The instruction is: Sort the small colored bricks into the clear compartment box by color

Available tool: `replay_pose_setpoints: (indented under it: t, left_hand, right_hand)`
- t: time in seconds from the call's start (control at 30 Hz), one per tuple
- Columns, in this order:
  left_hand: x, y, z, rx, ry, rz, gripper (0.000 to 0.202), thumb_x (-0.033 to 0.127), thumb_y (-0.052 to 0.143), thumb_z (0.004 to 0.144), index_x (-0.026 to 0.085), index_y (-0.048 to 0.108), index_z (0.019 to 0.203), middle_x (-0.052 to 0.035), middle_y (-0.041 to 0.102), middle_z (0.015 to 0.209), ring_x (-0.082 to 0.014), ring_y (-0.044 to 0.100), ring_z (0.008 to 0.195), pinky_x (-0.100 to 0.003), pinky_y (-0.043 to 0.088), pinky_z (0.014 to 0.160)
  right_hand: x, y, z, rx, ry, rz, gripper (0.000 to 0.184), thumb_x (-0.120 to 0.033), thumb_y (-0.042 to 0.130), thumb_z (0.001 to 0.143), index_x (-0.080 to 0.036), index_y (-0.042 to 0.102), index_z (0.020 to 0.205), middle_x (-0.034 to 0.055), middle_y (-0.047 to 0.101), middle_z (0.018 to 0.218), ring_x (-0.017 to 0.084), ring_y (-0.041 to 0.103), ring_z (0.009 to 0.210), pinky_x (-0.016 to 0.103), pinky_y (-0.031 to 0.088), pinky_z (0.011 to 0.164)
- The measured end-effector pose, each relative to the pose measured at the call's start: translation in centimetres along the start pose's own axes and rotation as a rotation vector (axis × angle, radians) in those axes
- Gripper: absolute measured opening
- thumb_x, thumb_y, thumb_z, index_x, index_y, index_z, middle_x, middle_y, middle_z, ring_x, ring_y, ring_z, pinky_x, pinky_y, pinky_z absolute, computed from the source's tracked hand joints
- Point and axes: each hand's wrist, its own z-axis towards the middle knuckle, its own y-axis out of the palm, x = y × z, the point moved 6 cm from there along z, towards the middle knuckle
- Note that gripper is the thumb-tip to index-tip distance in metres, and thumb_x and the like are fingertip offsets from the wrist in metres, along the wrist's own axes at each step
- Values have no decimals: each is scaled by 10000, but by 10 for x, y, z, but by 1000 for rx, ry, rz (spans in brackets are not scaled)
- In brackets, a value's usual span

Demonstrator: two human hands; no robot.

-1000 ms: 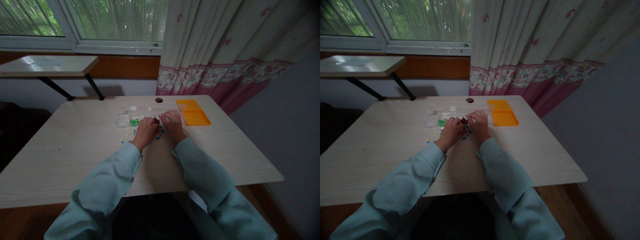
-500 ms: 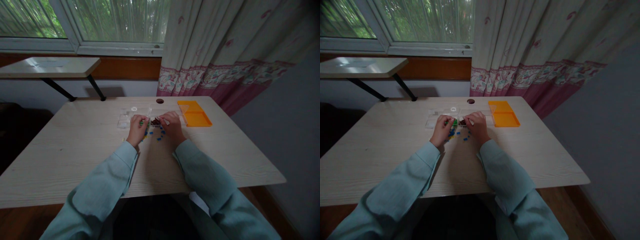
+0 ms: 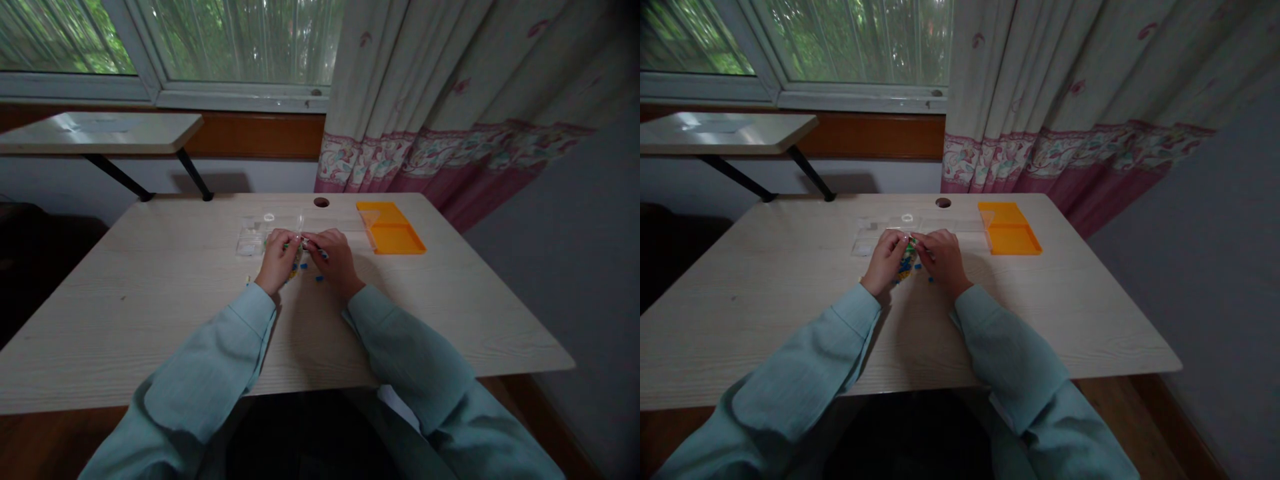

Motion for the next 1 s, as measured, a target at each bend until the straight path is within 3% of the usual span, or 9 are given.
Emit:
replay_pose_setpoints:
  t: [0.37, 0.8, 1.0]
  left_hand:
    - [2, -2, -3, 25, 65, 114, 221, 341, 503, 961, 215, 616, 818, -39, 577, 883, -195, 524, 924, -360, 414, 873]
    - [1, 0, -4, -16, 58, 192, 225, 326, 497, 965, 211, 635, 830, -42, 575, 901, -195, 516, 936, -355, 417, 876]
    - [1, 0, -4, -21, 66, 187, 225, 290, 491, 961, 199, 634, 813, -51, 578, 893, -199, 520, 920, -357, 430, 863]
  right_hand:
    - [2, -1, 0, 1, 11, 5, 428, -466, 368, 999, -236, 728, 1000, 48, 708, 890, 207, 560, 904, 365, 371, 837]
    - [7, 1, 2, -27, 14, 39, 409, -460, 381, 999, -246, 730, 995, 35, 713, 897, 197, 566, 898, 357, 367, 836]
    - [6, -1, 3, 5, 20, 51, 321, -448, 489, 963, -250, 739, 988, 27, 709, 860, 196, 574, 886, 351, 379, 827]
